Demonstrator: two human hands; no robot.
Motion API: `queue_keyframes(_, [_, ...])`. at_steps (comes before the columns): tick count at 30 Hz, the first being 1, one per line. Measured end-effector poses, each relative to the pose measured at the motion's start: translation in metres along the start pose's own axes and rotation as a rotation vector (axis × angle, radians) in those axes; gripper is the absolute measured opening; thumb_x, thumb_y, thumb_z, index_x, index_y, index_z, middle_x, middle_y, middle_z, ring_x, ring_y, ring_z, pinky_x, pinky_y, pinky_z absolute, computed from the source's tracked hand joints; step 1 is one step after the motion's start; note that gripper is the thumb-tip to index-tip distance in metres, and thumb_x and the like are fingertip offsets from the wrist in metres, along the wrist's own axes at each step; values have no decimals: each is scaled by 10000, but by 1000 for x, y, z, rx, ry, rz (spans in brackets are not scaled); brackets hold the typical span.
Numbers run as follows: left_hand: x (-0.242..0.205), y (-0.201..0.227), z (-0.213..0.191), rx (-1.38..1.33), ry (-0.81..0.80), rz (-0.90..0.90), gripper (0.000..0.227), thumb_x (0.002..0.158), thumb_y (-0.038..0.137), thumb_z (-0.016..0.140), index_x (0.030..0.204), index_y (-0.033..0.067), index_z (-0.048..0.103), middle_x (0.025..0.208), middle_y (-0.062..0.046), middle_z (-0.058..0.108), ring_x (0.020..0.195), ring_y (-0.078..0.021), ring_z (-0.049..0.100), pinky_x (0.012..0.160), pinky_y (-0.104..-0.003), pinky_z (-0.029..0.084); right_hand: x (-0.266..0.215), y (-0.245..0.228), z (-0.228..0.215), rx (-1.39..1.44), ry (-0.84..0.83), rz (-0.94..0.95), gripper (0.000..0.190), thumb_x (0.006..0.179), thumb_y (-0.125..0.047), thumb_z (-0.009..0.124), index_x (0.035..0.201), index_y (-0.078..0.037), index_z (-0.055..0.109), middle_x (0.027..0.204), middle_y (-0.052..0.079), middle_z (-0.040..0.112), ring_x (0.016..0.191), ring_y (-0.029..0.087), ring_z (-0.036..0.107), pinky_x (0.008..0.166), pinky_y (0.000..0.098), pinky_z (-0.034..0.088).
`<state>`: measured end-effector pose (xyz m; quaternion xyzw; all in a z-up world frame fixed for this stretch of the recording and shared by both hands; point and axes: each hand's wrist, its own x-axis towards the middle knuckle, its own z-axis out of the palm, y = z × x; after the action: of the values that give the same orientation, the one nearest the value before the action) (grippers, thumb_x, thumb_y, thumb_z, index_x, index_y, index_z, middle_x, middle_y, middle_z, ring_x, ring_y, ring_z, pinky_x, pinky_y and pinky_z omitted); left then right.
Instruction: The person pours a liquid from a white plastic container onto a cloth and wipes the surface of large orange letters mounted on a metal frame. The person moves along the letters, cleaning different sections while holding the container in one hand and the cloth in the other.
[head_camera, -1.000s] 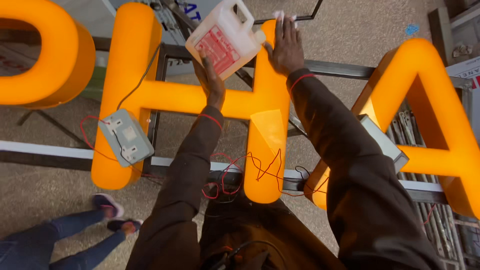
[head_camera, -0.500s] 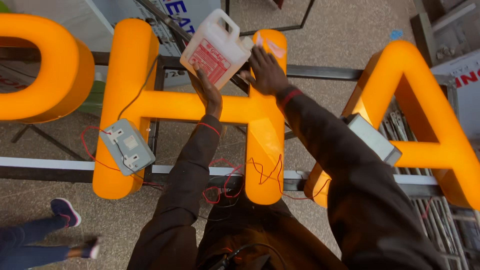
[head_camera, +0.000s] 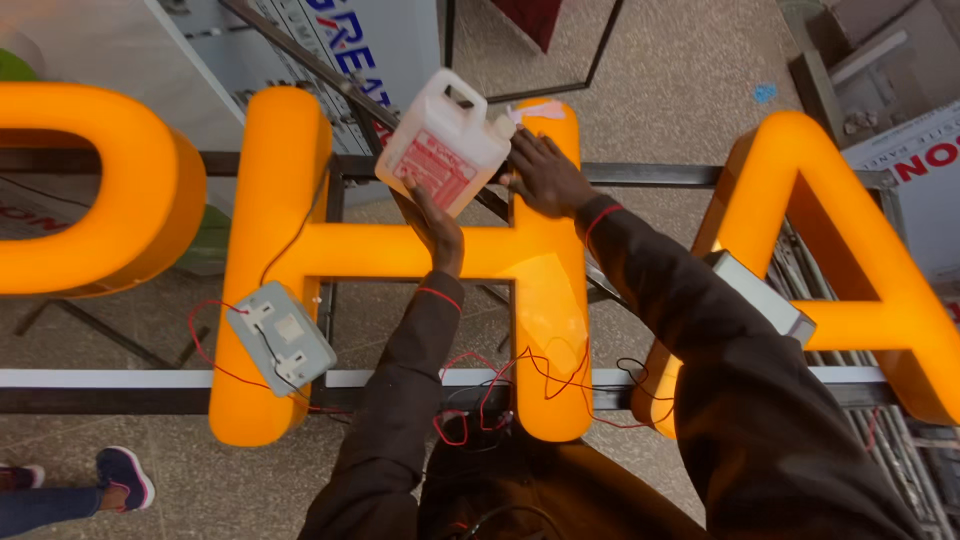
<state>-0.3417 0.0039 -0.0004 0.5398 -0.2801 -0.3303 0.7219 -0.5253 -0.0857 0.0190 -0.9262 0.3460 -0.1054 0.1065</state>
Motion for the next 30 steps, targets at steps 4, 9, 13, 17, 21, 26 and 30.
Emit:
queue_keyframes(4, [-4, 12, 1, -135, 8, -124, 1049, 988, 772, 547, 1785, 162, 243, 1637, -259, 538, 1382, -395, 677, 1093, -523, 650, 33, 17, -23, 26, -27, 188, 754, 1096, -163, 541, 1795, -40, 288, 1864, 285, 213, 1728, 478, 146, 1377, 688, 133])
queue_keyframes(9, [-4, 14, 5, -77, -66, 85, 889, 1103, 735, 523, 1731, 146, 306, 1626, -239, 514, 1450, -411, 606, 1117, -562, 608, 12, 22, -21, -37, 100, 289, 670, 1226, -345, 502, 1784, -57, 266, 1778, 283, 354, 1613, 526, 366, 1336, 673, 271])
queue_keyframes(13, [0, 5, 4, -146, -99, 8, 870, 1103, 705, 527, 1752, 169, 306, 1550, -230, 611, 1344, -384, 695, 1071, -541, 639, -11, 15, -6, 100, 370, 411, 791, 1259, -370, 584, 1813, -55, 115, 1718, 286, 331, 1568, 549, 469, 1292, 582, 440])
queue_keyframes(17, [-8, -5, 2, -69, -47, -180, 985, 963, 790, 552, 1679, 148, 341, 1450, -226, 609, 1247, -348, 713, 1026, -475, 668, -71, -15, 30, 75, 200, 632, 919, 1247, -486, 545, 1802, 17, 12, 1758, 322, 262, 1539, 580, 451, 1184, 615, 500])
queue_keyframes(21, [-20, -12, 6, 65, -54, 140, 660, 1293, 224, 465, 1821, -10, 146, 1770, -442, 182, 1645, -492, 377, 1368, -635, 331, -130, -45, 55, -30, 92, 564, 976, 1200, -594, 493, 1801, 80, 121, 1799, 448, 170, 1657, 650, 231, 1361, 688, 307])
queue_keyframes(26, [-13, -14, -9, 39, -61, 4, 729, 1217, 414, 461, 1794, 73, 177, 1685, -392, 318, 1531, -479, 477, 1268, -590, 438, -90, -20, 48, -144, 147, 542, 1001, 1197, -647, 528, 1836, 23, 145, 1839, 394, 168, 1696, 595, 233, 1247, 688, 447])
queue_keyframes(30, [4, -21, -4, -200, -73, -74, 846, 1138, 636, 462, 1790, 164, 200, 1733, -216, 398, 1528, -372, 515, 1227, -524, 528, -11, 20, 15, -99, 144, 591, 960, 1224, -723, 307, 1847, -32, 67, 1903, 272, 30, 1764, 491, 57, 1403, 648, 197])
